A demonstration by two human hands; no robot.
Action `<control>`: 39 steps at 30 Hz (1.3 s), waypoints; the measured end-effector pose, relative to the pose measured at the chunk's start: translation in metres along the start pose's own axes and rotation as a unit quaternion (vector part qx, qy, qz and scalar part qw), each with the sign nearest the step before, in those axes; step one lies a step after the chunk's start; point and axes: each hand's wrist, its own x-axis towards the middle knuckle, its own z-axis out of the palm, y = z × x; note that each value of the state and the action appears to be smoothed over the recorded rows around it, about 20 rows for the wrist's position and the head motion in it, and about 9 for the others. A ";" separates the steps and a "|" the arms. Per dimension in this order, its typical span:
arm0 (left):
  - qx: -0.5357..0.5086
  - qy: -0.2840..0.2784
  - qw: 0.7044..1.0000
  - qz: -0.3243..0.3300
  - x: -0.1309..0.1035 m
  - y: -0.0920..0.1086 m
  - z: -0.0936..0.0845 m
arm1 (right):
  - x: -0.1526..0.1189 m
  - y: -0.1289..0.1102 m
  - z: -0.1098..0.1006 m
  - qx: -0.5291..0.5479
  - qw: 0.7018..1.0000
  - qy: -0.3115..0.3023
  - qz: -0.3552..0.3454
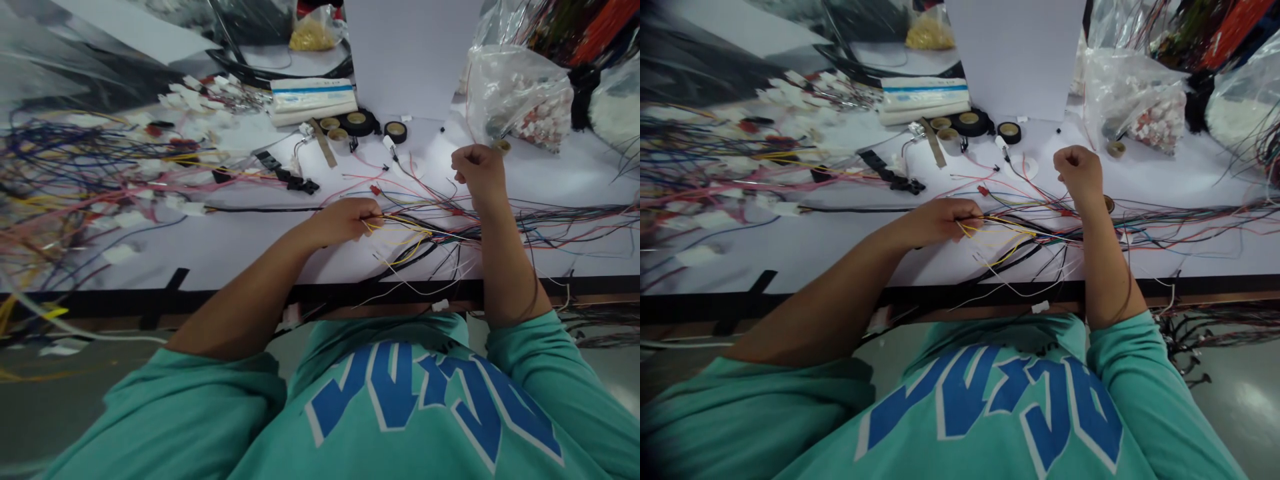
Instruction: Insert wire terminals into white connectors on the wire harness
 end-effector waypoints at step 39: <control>-0.187 0.005 0.982 0.005 0.017 -0.025 0.001 | -0.194 -0.004 -0.117 -0.134 0.908 0.381 -0.109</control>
